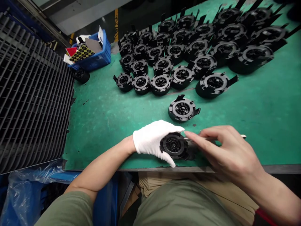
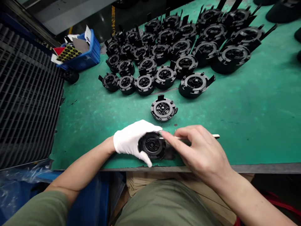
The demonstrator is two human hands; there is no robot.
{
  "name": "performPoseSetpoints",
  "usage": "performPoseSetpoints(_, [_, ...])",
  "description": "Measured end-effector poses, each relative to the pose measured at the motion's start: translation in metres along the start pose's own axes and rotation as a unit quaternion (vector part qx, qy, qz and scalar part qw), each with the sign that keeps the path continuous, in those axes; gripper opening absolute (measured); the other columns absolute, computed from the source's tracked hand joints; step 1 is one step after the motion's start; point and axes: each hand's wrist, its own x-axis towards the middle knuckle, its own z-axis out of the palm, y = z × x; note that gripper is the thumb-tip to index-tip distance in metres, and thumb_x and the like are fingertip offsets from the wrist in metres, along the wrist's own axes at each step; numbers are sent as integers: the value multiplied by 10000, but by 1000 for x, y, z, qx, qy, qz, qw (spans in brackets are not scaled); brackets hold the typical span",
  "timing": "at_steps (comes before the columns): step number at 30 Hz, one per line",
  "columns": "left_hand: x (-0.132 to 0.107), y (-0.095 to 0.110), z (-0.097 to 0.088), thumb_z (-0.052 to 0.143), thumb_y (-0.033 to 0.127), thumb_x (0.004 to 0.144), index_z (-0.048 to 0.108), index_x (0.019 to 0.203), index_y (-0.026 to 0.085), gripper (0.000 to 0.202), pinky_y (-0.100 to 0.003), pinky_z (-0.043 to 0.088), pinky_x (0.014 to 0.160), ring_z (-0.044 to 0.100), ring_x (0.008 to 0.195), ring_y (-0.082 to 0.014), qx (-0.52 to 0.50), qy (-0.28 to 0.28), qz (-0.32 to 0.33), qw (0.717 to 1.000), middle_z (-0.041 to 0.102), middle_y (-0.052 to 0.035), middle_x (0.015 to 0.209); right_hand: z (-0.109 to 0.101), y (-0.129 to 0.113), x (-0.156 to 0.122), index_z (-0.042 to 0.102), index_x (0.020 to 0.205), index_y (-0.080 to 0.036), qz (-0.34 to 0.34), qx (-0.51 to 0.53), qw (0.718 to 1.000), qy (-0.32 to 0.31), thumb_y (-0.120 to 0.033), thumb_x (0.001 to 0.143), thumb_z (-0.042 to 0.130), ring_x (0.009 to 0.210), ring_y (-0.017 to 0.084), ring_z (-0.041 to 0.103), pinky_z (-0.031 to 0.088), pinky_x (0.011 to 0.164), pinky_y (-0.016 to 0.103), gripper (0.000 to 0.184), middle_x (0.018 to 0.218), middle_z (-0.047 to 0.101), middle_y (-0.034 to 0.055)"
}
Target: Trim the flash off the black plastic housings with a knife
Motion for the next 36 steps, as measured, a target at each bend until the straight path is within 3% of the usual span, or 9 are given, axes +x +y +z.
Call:
performPoseSetpoints(4, [1, 0, 1, 1049, 859, 740, 672, 1623, 185, 1173, -603, 630, 1273, 833, 1375, -459, 7, -6, -9, 1000, 846, -236, 1485, -8, 0, 19, 686, 1639, -216, -25, 33, 999, 17, -152, 1112, 710, 959, 218, 700, 558, 765, 330, 532, 1171, 755, 105])
performPoseSetpoints(7, [1, 1, 3, 1063, 850, 727, 657, 1653, 165, 1221, -611, 618, 1289, 824, 1397, -469, 23, 5, -25, 999, 848, -247, 1477, -10, -3, 27, 730, 1468, -191, -100, 66, 993, -10, -74, 1090, 601, 867, 169, 655, 522, 718, 285, 416, 1117, 727, 71])
performPoseSetpoints(12, [3, 6, 3, 1098, 795, 717, 666, 1658, 189, 1200, -575, 648, 1241, 844, 1363, -459, 21, -5, -45, 999, 876, -214, 1417, -12, -2, 36, 726, 1500, -275, -167, 42, 984, -43, 28, 1038, 524, 775, 155, 570, 406, 659, 287, 588, 1033, 687, 24])
performPoseSetpoints(17, [4, 10, 0, 1097, 762, 737, 681, 1647, 191, 1152, -560, 665, 1208, 853, 1341, -448, 20, -9, -48, 999, 877, -207, 1418, -20, -1, 46, 727, 1507, -268, -198, 18, 978, -66, 22, 1063, 522, 801, 165, 584, 381, 681, 311, 568, 1016, 709, 25])
performPoseSetpoints(25, [5, 7, 1, 1098, 809, 703, 689, 1644, 194, 1197, -584, 660, 1240, 849, 1357, -463, 15, -18, -55, 998, 877, -216, 1418, -3, 2, 26, 749, 1466, -259, -186, 4, 982, -25, -9, 1068, 592, 850, 159, 620, 443, 752, 296, 495, 1102, 785, 40])
performPoseSetpoints(31, [5, 6, 1, 1087, 861, 669, 693, 1641, 210, 1234, -629, 644, 1274, 847, 1355, -480, 20, -20, -61, 998, 874, -225, 1423, 6, 11, 5, 684, 1661, -357, -157, -4, 987, -37, -8, 1035, 600, 907, 158, 700, 489, 744, 289, 721, 1267, 831, 47])
performPoseSetpoints(36, [5, 5, 1, 1059, 877, 704, 691, 1641, 179, 1225, -602, 656, 1258, 843, 1369, -472, 8, -17, -41, 999, 873, -234, 1420, 7, 13, 7, 671, 1693, -367, -165, -8, 985, -50, 17, 1034, 568, 831, 140, 635, 452, 714, 274, 769, 1141, 782, 21])
